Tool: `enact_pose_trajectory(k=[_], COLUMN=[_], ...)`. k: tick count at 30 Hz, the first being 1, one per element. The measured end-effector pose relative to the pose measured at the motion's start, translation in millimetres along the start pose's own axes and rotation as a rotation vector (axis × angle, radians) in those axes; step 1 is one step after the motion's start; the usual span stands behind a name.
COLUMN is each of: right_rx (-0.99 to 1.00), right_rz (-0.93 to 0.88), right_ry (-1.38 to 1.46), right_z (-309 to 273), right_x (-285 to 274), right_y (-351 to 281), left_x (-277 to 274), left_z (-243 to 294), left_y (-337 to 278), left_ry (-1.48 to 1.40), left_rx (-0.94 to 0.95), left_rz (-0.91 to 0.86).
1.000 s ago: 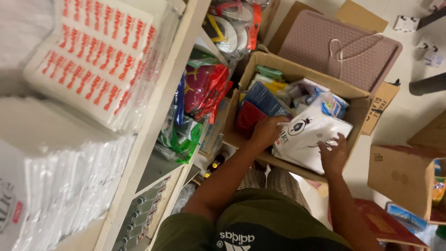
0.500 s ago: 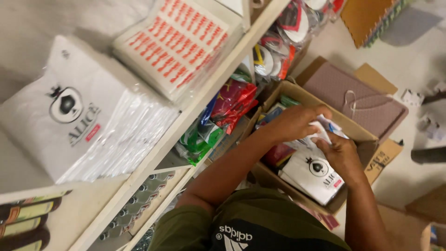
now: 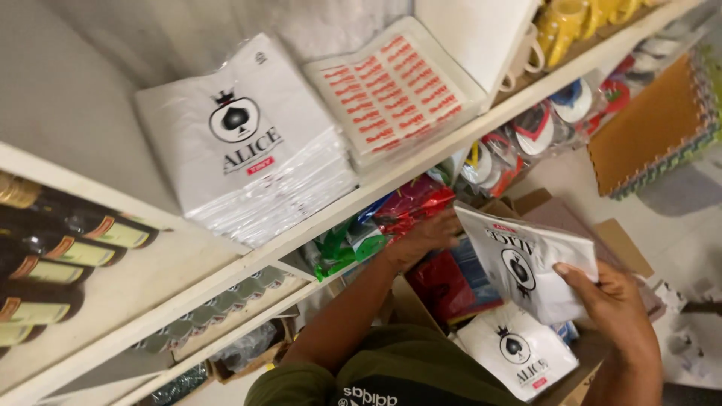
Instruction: Stocking and organizing packs of plastic bags on a shelf and into a storage box in a grocery store backroom area.
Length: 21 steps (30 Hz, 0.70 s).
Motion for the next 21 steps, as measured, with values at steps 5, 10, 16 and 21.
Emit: enact_pose_trajectory(k=[5,10,16,21], right_rx=[-0.068,-0.044,-0.027,-0.245], right_rz=[0.021,0.086,0.012,0.204], right_ry=[0.061,0.318,0.436,0.149], right_z=[-17,-58,-39,-97], right_x=[3,17,25,33], right_y=[13,14,31,5], left_x=[10,12,21,28], left_z=[-23,7,59,107], left_y=[-2,-10,-33,-19], left_ry=[0.094,0.112,0.212,0.664], left_rx=[-0.076,-0.086,-0.042,0.018], left_rz=[-0.002,0.189,0.321,0.275])
Point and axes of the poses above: each hand's wrist, its own y-axis towards the middle knuckle, its own x-axis out of the palm, z = x × y, the point moved 10 cm from there along y, towards the middle knuckle, and after that the axes turned 1 degree about x, right-handed, at the moved point
